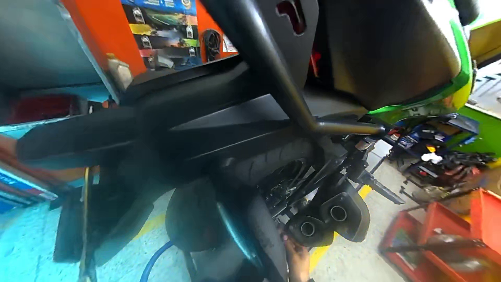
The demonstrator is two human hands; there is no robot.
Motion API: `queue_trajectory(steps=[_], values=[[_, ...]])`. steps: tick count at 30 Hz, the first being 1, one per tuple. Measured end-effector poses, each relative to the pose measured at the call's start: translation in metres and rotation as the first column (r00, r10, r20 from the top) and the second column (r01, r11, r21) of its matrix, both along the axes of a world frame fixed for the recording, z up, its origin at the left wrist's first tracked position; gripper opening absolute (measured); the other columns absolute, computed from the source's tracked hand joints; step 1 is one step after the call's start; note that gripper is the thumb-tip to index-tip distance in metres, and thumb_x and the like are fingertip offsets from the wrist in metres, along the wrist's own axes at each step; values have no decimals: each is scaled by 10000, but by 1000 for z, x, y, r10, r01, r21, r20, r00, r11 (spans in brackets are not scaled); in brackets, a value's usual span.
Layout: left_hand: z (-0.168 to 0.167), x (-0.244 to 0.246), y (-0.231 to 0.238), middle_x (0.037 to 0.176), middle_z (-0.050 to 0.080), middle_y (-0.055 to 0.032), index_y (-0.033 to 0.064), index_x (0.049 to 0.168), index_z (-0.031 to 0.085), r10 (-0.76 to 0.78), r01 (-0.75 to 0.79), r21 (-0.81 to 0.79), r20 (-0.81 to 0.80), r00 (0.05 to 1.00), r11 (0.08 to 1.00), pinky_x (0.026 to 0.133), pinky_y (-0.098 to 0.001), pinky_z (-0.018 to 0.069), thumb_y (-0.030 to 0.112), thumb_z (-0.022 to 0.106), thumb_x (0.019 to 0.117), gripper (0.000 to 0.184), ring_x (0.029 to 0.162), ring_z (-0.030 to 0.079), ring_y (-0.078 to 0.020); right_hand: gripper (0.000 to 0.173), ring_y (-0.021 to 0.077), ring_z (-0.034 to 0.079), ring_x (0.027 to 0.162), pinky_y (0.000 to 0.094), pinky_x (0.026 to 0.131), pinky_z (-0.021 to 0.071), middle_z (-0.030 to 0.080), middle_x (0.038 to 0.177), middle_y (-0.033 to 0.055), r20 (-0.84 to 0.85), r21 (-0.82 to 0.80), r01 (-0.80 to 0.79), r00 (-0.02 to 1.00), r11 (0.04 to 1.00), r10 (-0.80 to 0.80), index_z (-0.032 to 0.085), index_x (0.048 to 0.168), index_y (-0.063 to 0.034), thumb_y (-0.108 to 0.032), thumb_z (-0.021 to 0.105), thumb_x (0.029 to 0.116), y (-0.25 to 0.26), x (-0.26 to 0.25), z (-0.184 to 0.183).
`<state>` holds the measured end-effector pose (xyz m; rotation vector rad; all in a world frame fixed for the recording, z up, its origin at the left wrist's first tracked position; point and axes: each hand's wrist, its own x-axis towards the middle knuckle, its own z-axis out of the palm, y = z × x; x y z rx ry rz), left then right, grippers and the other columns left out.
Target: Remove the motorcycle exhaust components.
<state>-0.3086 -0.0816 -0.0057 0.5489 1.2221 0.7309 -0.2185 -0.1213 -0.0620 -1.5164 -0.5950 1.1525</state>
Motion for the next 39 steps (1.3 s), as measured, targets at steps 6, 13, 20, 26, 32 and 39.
queue_trajectory(steps=[6,13,20,26,32,39], values=[[-91,-5,8,785,640,-89,-29,1161,574,129,-144,13,375,918,989,512,-277,504,236,383,1119,329,574,581,-128,372,106,536,434,251,400,454,612,606,36,-180,-166,42,981,985,-72,609,900,-19,-187,362,1121,16,-8,-7],[-80,11,13,943,674,-164,1,1284,558,256,-216,-174,257,932,961,669,-388,563,288,604,1040,380,751,654,-223,395,145,594,539,291,466,480,688,784,88,-229,-265,-139,970,954,78,566,1192,-20,-297,292,1126,8,7,-14],[-91,6,8,755,639,-83,32,1089,613,194,-145,-144,439,877,979,473,-300,502,317,371,1095,374,539,576,-151,504,62,360,370,222,354,297,435,489,-34,-365,-153,-184,924,971,118,537,757,-112,-298,243,1121,17,11,-33],[-90,6,10,718,647,-118,2,1168,571,207,-174,-133,298,932,976,486,-306,519,229,547,1066,250,525,597,-164,517,101,445,433,252,396,336,587,632,30,-416,-296,-242,903,924,103,588,989,-98,-406,192,1115,11,11,-15],[-93,6,10,672,591,-71,39,1070,588,157,-123,-108,424,892,987,449,-301,502,279,440,1093,283,497,561,-153,457,67,377,382,223,361,312,462,520,-18,-397,-168,-188,911,968,108,558,804,-94,-288,293,1121,16,11,-26],[-78,14,17,748,634,-112,14,1157,593,225,-185,-219,175,958,958,498,-303,484,260,607,1035,274,559,575,-161,452,120,505,478,275,424,395,644,719,50,-304,-354,-273,938,894,166,620,1115,-80,-387,289,1120,13,12,-6]])
